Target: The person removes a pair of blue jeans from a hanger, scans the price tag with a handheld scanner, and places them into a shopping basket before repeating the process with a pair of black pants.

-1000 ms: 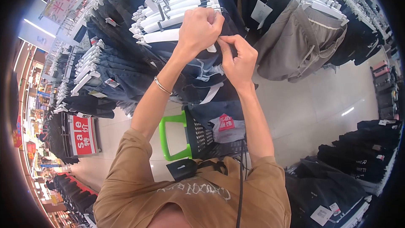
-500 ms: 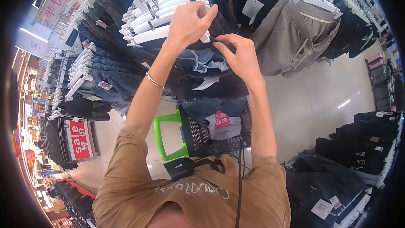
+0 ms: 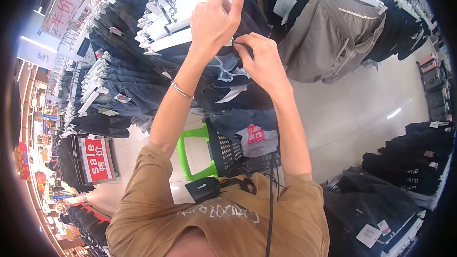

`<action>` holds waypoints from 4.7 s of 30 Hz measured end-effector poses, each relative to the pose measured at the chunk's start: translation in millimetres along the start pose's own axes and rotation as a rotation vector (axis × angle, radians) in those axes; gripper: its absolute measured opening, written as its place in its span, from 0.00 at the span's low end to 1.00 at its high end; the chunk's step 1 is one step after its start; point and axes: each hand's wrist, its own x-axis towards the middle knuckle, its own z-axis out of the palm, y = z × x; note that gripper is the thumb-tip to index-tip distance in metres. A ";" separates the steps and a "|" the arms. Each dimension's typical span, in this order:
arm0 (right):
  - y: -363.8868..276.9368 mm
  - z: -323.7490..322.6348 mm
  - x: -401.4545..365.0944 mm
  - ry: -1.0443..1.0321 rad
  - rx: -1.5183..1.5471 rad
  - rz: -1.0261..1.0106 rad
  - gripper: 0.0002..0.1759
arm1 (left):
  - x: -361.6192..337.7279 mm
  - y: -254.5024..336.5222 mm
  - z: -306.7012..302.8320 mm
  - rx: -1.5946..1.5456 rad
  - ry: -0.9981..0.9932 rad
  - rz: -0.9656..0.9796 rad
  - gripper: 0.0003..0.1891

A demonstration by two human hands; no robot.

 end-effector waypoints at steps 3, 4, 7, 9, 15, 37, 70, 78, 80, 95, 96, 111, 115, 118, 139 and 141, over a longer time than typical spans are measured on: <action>-1.1 0.8 -0.9 0.002 -0.013 -0.014 0.07 | -0.2 0.0 -0.7 -0.016 0.021 -0.007 0.30; -0.2 1.0 -1.4 0.002 -0.012 -0.011 0.07 | -0.2 0.1 0.4 -0.016 0.018 -0.008 0.30; 2.5 4.0 -2.0 0.018 -0.013 -0.050 0.07 | -0.3 -0.6 3.1 -0.029 0.036 -0.029 0.29; 5.6 5.6 -2.5 0.032 -0.001 -0.061 0.07 | -1.1 -0.3 3.5 -0.015 0.047 -0.027 0.29; 3.1 5.5 -4.3 0.027 0.008 -0.037 0.06 | -1.5 6.3 -1.1 -0.006 -0.009 -0.137 0.31; 1.3 9.3 -1.2 -0.014 -0.176 -0.164 0.04 | -8.0 -11.4 -0.4 -0.263 0.116 0.061 0.30; 73.2 9.6 -66.3 0.201 -0.085 0.270 0.32 | -310.5 -179.5 -135.9 0.107 0.010 -0.678 0.26; 124.3 43.7 -214.9 -0.128 0.003 0.647 0.21 | -436.6 -178.4 -95.7 -0.117 -0.280 -1.036 0.29; 128.9 50.8 -240.4 -0.218 0.040 0.696 0.18 | -449.2 -186.4 -88.9 -0.198 -0.274 -1.058 0.26; 138.6 124.1 -364.2 -0.844 0.295 1.180 0.18 | -433.9 -184.1 -101.6 -0.774 -0.183 -1.418 0.08; 138.8 128.8 -370.2 -0.866 0.296 1.172 0.18 | -438.5 -189.0 -99.4 -0.799 -0.211 -1.435 0.08; 80.9 219.5 -549.1 -0.382 0.373 1.534 0.15 | -452.2 -218.2 -129.5 -1.032 -0.304 -1.469 0.14; 40.3 253.9 -575.3 -0.275 0.433 1.402 0.14 | -463.1 -239.0 -148.1 -1.053 -0.286 -1.440 0.13; 23.3 269.7 -585.2 -0.260 0.383 1.372 0.14 | -470.1 -254.2 -167.3 -1.052 -0.259 -1.509 0.13; 8.6 278.9 -590.1 -0.333 0.301 1.312 0.12 | -508.0 -347.2 -258.0 -0.351 -0.202 -1.179 0.15; 16.3 274.4 -587.7 -0.321 0.335 1.298 0.15 | -510.6 -350.9 -257.6 -0.237 -0.237 -1.139 0.14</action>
